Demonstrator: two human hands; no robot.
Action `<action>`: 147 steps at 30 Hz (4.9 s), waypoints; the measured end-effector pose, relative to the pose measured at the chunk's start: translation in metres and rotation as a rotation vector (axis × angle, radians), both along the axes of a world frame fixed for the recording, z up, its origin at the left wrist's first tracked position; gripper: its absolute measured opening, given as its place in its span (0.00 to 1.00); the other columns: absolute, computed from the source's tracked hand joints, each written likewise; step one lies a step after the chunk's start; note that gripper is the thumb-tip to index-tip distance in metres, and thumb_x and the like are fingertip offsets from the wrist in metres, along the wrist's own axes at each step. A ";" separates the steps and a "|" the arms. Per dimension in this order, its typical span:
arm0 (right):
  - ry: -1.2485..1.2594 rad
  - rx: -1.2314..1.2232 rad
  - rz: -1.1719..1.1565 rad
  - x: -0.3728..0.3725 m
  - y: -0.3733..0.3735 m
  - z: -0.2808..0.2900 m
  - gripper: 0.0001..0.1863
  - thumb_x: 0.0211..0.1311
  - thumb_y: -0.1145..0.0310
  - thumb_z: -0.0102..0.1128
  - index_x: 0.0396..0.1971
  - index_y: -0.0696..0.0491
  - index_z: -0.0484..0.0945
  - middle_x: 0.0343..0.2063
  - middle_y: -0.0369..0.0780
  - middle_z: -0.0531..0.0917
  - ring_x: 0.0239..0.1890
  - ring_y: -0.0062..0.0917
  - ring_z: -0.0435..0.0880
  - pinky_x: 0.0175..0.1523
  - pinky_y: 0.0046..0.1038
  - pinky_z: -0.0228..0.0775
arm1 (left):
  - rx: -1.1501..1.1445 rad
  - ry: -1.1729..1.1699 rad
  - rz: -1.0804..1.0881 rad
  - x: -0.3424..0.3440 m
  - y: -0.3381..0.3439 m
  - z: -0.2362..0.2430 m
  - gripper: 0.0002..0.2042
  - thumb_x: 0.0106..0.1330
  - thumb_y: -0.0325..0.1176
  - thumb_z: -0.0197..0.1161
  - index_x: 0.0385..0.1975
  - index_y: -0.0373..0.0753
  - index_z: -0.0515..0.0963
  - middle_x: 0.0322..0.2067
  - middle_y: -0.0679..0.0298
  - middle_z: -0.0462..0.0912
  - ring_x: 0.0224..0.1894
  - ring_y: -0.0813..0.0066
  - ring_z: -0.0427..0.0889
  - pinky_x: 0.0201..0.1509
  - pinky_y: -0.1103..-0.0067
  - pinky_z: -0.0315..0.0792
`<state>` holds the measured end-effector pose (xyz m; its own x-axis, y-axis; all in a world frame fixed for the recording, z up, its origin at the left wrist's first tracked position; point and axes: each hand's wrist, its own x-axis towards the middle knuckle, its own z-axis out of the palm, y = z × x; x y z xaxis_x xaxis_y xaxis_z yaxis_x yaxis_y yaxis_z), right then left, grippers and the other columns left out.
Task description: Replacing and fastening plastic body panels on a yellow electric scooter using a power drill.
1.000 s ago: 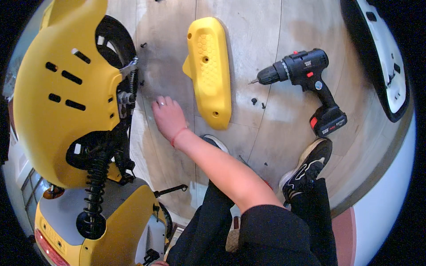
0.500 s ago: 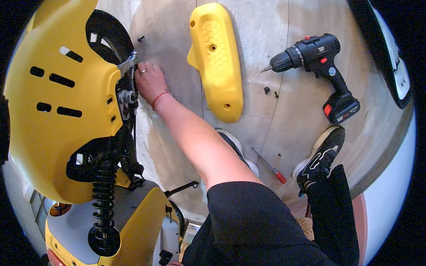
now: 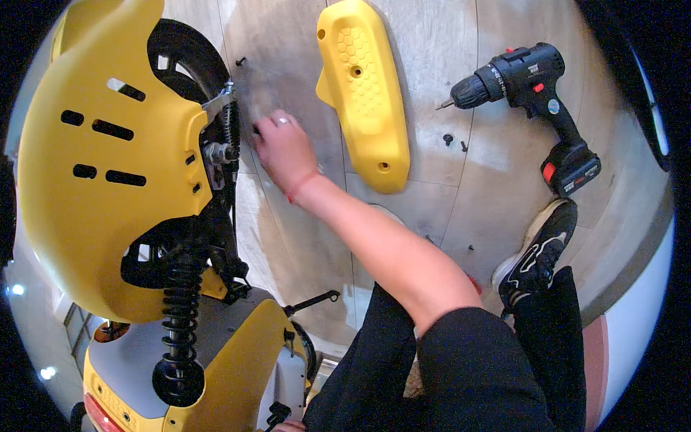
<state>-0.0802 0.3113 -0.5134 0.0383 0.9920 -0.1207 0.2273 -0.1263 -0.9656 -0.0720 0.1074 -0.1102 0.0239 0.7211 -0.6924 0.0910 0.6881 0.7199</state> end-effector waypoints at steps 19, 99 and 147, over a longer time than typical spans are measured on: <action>0.696 -0.264 -0.229 0.043 -0.015 0.135 0.09 0.58 0.77 0.59 0.39 0.58 0.78 0.36 0.41 0.78 0.35 0.23 0.80 0.39 0.21 0.71 | 0.061 -0.042 -0.078 -0.001 -0.012 0.001 0.17 0.68 0.42 0.46 0.37 0.32 0.74 0.40 0.48 0.79 0.44 0.53 0.76 0.51 0.59 0.67; 0.533 0.015 -0.205 0.038 -0.012 0.125 0.07 0.51 0.77 0.65 0.30 0.59 0.76 0.28 0.44 0.80 0.28 0.33 0.80 0.33 0.28 0.72 | 0.099 -0.052 0.000 -0.001 -0.019 -0.002 0.17 0.65 0.42 0.47 0.36 0.31 0.75 0.38 0.48 0.79 0.43 0.54 0.75 0.48 0.61 0.66; 0.457 -0.111 0.115 0.056 0.005 0.129 0.13 0.63 0.62 0.53 0.24 0.56 0.70 0.15 0.49 0.77 0.21 0.46 0.78 0.26 0.43 0.68 | 0.062 -0.020 -0.041 0.003 -0.003 -0.003 0.17 0.66 0.41 0.47 0.35 0.31 0.75 0.38 0.48 0.79 0.44 0.53 0.77 0.50 0.58 0.67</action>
<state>-0.0241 0.3166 -0.3847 -0.1529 0.9668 -0.2049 -0.1986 -0.2332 -0.9519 -0.0691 0.1045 -0.1131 0.0672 0.7605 -0.6458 0.1033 0.6385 0.7626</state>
